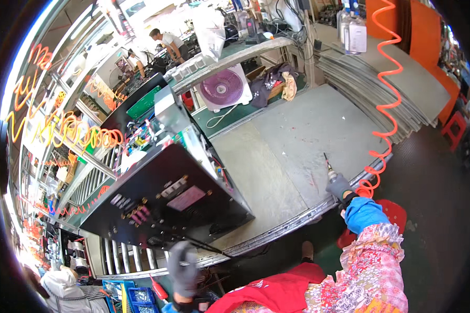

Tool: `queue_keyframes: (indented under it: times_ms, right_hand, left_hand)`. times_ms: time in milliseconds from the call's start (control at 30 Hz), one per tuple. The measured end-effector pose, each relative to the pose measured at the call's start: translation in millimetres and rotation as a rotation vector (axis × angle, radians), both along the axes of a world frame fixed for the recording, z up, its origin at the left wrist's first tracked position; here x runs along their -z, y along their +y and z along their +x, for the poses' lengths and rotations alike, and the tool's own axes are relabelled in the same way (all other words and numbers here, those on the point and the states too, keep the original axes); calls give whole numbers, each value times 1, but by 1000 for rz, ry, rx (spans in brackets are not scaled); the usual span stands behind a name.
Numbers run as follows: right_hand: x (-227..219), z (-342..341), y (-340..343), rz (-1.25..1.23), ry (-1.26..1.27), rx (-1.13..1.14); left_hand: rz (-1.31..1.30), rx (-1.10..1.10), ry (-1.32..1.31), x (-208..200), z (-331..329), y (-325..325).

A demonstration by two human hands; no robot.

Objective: Assembling the internal and external components of a large power inverter on a factory production line.

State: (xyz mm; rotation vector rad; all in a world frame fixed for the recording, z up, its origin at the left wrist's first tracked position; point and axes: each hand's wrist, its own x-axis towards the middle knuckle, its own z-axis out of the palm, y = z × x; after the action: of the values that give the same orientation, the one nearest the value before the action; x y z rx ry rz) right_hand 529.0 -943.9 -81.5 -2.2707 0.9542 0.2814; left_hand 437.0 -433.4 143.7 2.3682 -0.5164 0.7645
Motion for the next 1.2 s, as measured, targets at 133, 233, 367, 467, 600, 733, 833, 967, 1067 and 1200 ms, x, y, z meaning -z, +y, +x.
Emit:
queue_keyframes:
  times_ms: [133, 233, 367, 467, 600, 733, 833, 967, 1067, 1200]
  right_hand:
    - [16, 39, -43, 4, -96, -16]
    - [23, 46, -55, 63, -137, -18]
    - [35, 45, -63, 126, -167, 97]
    - [39, 45, -70, 170, -251, 110]
    - [34, 43, -72, 84, -127, 77]
    - [36, 49, -80, 134, -153, 128]
    - [50, 61, -94, 134, -85, 111]
    - [75, 78, -112, 184, -59, 69]
    - [93, 83, -120, 248, -25, 98]
    - [92, 74, -119, 243, -37, -28]
  left_hand:
    - [355, 361, 163, 26, 74, -125]
    - [580, 288, 95, 52, 144, -182]
    - [971, -141, 656, 82, 184, -193]
    - [882, -163, 561, 98, 185, -184]
    - [906, -160, 518, 110, 186, -175]
    - [938, -133, 581, 126, 189, -165]
    - [763, -165, 626, 148, 192, -157]
    - [37, -127, 844, 194, 206, -195]
    - [-73, 27, 973, 233, 207, -276]
    - [57, -175, 1136, 265, 235, -374]
